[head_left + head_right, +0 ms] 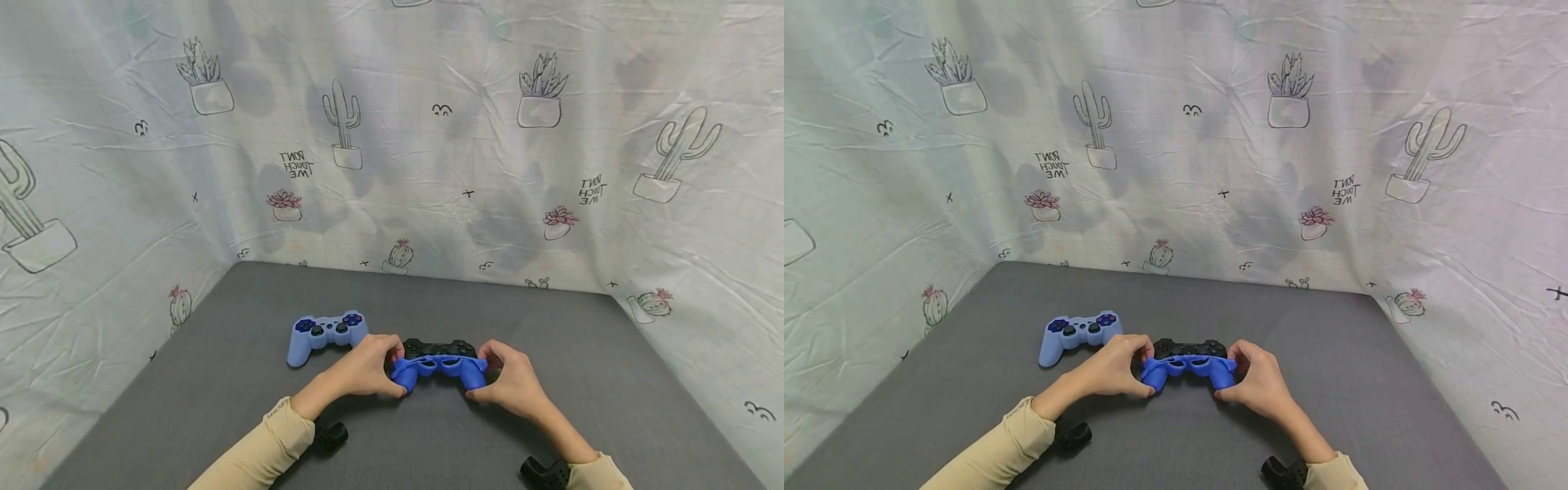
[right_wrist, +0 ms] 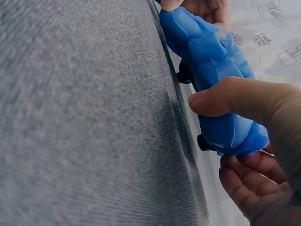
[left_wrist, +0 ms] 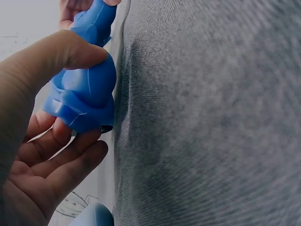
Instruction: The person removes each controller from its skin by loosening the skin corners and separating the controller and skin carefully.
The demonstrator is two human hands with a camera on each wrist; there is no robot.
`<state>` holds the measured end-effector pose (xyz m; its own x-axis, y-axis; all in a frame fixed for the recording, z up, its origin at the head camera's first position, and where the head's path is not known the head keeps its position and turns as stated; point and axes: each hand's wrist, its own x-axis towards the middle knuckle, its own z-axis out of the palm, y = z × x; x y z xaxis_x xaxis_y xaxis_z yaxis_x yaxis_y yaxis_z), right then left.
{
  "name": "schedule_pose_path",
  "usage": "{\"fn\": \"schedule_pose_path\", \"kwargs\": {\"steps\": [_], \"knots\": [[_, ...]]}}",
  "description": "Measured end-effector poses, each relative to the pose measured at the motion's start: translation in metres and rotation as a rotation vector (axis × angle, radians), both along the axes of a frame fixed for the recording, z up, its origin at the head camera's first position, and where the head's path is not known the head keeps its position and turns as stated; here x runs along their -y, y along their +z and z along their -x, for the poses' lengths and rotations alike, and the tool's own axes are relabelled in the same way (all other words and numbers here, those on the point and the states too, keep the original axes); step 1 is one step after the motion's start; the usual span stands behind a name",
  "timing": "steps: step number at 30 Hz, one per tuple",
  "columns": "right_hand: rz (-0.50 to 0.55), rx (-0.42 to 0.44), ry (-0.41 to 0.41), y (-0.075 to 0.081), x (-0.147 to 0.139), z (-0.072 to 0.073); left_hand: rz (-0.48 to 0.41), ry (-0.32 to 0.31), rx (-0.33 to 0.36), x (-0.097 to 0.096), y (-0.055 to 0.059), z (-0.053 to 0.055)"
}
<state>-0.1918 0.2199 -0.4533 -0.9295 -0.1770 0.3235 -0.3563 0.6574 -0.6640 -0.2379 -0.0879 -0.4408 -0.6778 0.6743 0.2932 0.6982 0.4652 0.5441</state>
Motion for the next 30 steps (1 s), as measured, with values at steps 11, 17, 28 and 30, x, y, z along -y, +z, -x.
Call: {"fn": "schedule_pose_path", "kwargs": {"steps": [11,17,28,30], "knots": [[-0.004,0.040,-0.016,0.0002,-0.0016,0.0017,-0.044,-0.003,0.016,0.0004,0.0006,-0.0001],[-0.010,0.009,0.005,0.0011,-0.0019,0.0003,-0.050,-0.010,0.043,0.0006,0.0000,0.0008],[-0.024,-0.053,0.044,0.0021,-0.0016,0.0009,-0.062,-0.018,0.056,0.0015,-0.0003,0.0018],[-0.025,-0.056,0.043,0.0022,-0.0009,0.0003,-0.065,-0.025,0.062,0.0018,-0.0002,0.0018]]}}
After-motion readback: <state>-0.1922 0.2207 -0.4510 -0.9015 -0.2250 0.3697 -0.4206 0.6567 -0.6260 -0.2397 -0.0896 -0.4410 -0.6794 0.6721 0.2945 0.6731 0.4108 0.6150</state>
